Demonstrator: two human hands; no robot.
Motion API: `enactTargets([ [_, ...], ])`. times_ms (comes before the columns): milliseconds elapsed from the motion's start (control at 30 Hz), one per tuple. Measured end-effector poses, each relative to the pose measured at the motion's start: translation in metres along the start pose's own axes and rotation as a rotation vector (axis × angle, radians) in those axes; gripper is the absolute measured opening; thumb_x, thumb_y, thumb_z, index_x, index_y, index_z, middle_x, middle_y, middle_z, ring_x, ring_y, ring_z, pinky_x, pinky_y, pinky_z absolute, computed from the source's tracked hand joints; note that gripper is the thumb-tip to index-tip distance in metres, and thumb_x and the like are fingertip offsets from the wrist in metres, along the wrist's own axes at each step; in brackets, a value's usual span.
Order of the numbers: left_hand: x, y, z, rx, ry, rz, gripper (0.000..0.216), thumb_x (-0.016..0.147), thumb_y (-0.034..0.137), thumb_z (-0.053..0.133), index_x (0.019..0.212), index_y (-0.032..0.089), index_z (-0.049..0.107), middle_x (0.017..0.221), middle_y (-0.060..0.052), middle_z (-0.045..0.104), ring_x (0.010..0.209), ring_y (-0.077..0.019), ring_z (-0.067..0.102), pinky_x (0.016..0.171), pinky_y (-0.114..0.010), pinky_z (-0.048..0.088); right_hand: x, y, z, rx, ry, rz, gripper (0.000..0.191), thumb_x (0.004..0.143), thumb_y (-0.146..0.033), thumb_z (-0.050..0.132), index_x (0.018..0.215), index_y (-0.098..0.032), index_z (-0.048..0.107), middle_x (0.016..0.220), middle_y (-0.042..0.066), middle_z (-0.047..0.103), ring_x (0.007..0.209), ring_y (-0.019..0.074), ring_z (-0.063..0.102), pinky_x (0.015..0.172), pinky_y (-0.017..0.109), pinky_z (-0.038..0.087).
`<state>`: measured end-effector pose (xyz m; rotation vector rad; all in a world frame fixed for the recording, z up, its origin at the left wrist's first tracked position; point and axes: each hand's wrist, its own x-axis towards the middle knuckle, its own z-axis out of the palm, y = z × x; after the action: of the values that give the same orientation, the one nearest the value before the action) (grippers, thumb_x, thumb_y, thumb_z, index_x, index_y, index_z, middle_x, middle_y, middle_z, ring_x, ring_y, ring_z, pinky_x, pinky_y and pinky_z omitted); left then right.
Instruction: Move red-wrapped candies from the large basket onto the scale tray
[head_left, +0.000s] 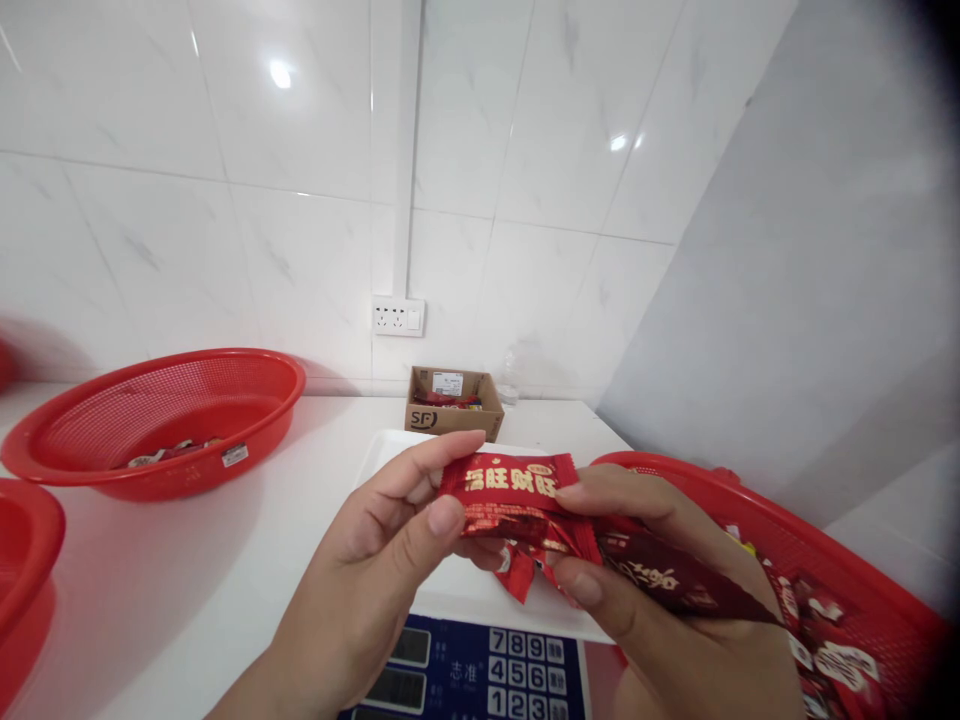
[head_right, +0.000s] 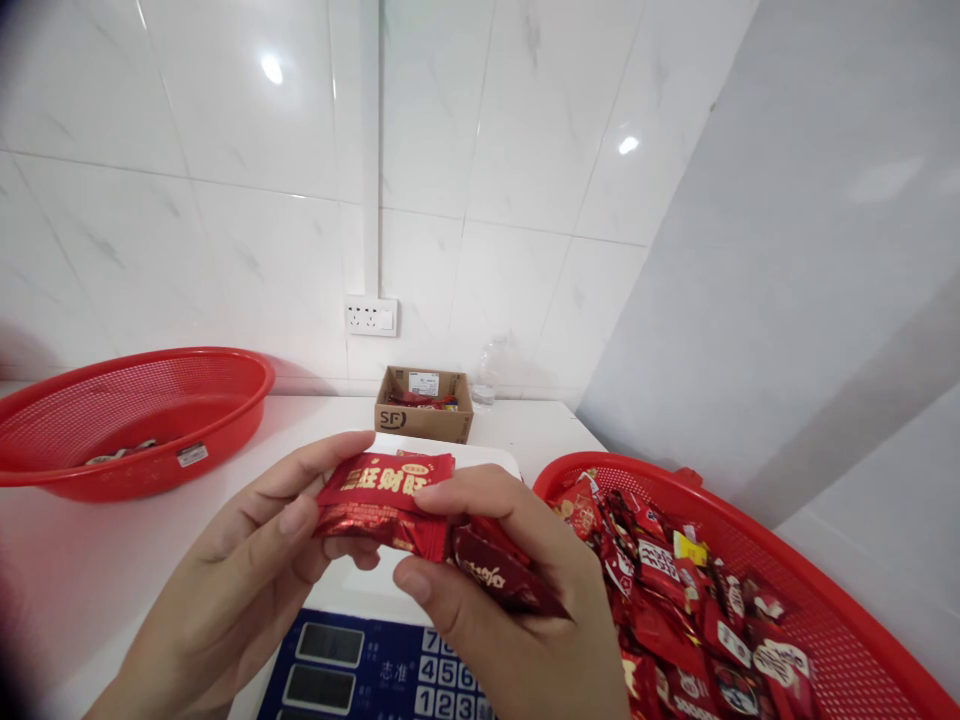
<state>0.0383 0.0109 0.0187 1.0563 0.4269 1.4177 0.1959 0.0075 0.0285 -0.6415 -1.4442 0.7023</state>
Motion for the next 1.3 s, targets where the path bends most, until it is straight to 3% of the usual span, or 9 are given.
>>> enactTargets([
  [633, -0.0012, 0.0003, -0.0009, 0.062, -0.007, -0.005, 0.025, 0.084, 0.029, 0.067, 0.109, 0.03, 0.068, 0.09, 0.002, 0.07, 0.073, -0.0076, 0.063, 0.069, -0.013, 0.053, -0.0043, -0.0023, 0.0029, -0.048, 0.066, -0.037, 0.028, 0.073, -0.011, 0.07, 0.089, -0.033, 0.07, 0.083, -0.006, 0.068, 0.067, 0.0109, 0.063, 0.058, 0.017, 0.053],
  [833, -0.0034, -0.0014, 0.0042, 0.124, 0.057, 0.102, 0.03, 0.085, 0.018, 0.065, 0.111, 0.031, 0.066, 0.08, 0.002, 0.066, 0.074, -0.0087, 0.062, 0.074, -0.016, 0.053, -0.0017, -0.0017, 0.003, -0.149, 0.09, -0.042, 0.03, 0.074, -0.007, 0.065, 0.087, -0.033, 0.07, 0.083, -0.004, 0.068, 0.064, 0.0124, 0.062, 0.053, 0.02, 0.052],
  [967, -0.0047, -0.0014, 0.0081, 0.139, 0.051, 0.14, 0.033, 0.085, 0.015, 0.064, 0.114, 0.032, 0.063, 0.088, 0.001, 0.069, 0.077, -0.0092, 0.063, 0.076, -0.017, 0.053, -0.0009, -0.0022, 0.0028, -0.188, 0.108, -0.036, 0.029, 0.074, -0.007, 0.065, 0.087, -0.033, 0.069, 0.085, -0.004, 0.069, 0.065, 0.0123, 0.063, 0.051, 0.019, 0.051],
  [1100, -0.0049, -0.0029, 0.0069, 0.15, 0.031, 0.15, 0.034, 0.086, 0.014, 0.062, 0.115, 0.032, 0.062, 0.088, 0.002, 0.069, 0.076, -0.0082, 0.062, 0.074, -0.015, 0.052, -0.0015, -0.0019, 0.0014, -0.194, 0.087, -0.053, 0.024, 0.074, -0.01, 0.065, 0.085, -0.031, 0.069, 0.085, -0.004, 0.069, 0.071, 0.0128, 0.065, 0.058, 0.019, 0.054],
  [1233, -0.0046, -0.0038, 0.0055, 0.19, 0.056, 0.175, 0.035, 0.085, 0.013, 0.064, 0.114, 0.033, 0.062, 0.081, 0.003, 0.067, 0.071, -0.0079, 0.061, 0.068, -0.014, 0.051, -0.002, 0.0007, 0.003, -0.135, 0.203, -0.004, 0.022, 0.072, -0.011, 0.069, 0.083, -0.03, 0.067, 0.082, -0.004, 0.069, 0.07, 0.0131, 0.065, 0.058, 0.02, 0.055],
  [1300, -0.0041, -0.0033, 0.0053, 0.26, 0.095, 0.192, 0.035, 0.083, 0.013, 0.066, 0.112, 0.032, 0.063, 0.077, 0.004, 0.065, 0.069, -0.0079, 0.061, 0.066, -0.013, 0.051, -0.0008, 0.0018, 0.0046, -0.118, 0.196, 0.041, 0.027, 0.072, -0.011, 0.069, 0.09, -0.031, 0.068, 0.082, -0.004, 0.07, 0.067, 0.0132, 0.066, 0.055, 0.02, 0.055],
])
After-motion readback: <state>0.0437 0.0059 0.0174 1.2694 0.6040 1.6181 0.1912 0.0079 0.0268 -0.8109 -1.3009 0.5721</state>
